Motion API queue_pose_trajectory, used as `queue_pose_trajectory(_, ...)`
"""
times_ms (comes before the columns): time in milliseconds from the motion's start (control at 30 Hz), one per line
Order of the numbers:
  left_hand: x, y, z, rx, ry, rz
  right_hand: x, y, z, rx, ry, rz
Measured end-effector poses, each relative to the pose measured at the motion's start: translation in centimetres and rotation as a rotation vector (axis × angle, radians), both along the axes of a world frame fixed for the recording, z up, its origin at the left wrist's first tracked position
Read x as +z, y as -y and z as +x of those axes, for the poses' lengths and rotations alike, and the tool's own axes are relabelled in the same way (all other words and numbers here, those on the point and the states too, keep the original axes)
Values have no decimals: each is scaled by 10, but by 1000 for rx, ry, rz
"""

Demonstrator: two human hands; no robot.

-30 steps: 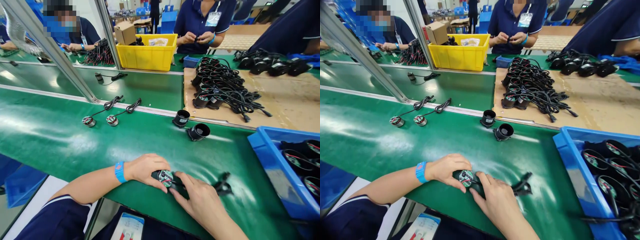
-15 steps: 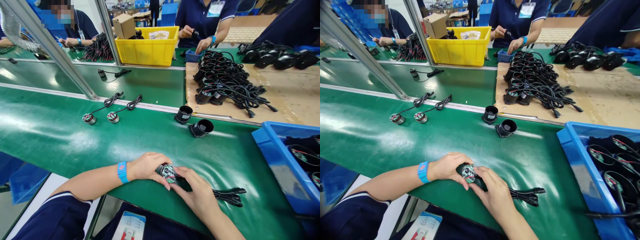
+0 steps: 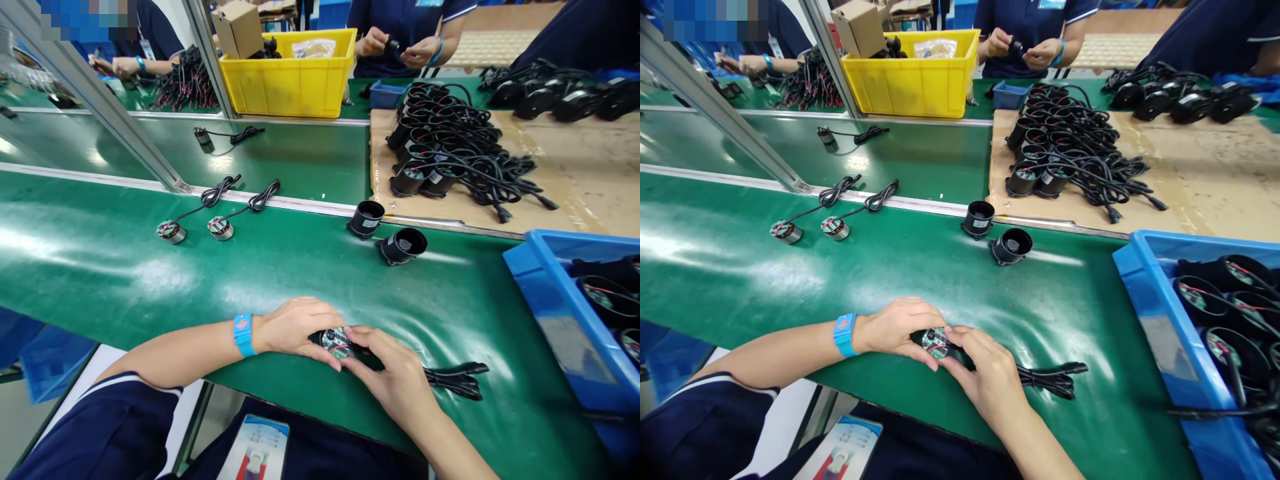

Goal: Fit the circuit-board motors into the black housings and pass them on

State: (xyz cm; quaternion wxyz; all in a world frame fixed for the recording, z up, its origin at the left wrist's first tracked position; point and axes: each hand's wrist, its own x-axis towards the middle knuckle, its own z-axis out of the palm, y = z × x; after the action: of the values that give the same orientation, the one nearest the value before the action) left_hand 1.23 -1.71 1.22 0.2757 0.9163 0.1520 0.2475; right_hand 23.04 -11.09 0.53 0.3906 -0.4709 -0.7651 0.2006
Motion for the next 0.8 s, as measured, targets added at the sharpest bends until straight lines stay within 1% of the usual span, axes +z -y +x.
queue_pose_trajectory(133,0,4,-2,4,-20,-31,2,2,-2,1,-57,-81)
queue_pose_trajectory(267,-9,2,-6,64,-26,-173,12,-2,-7,-51,9,-85)
queue_pose_trajectory(367,-14,0,-7,73,-46,-269,15,-6,-14,-82,59,-116)
queue_pose_trajectory(500,-13,5,-7,89,-120,-320,11,-7,-21,-80,167,-157)
queue_pose_trajectory(633,-11,6,-3,78,-114,-349,5,-10,-20,-49,222,-114)
queue_pose_trajectory(800,-7,5,-1,45,-102,-391,8,-13,-17,-43,230,-81)
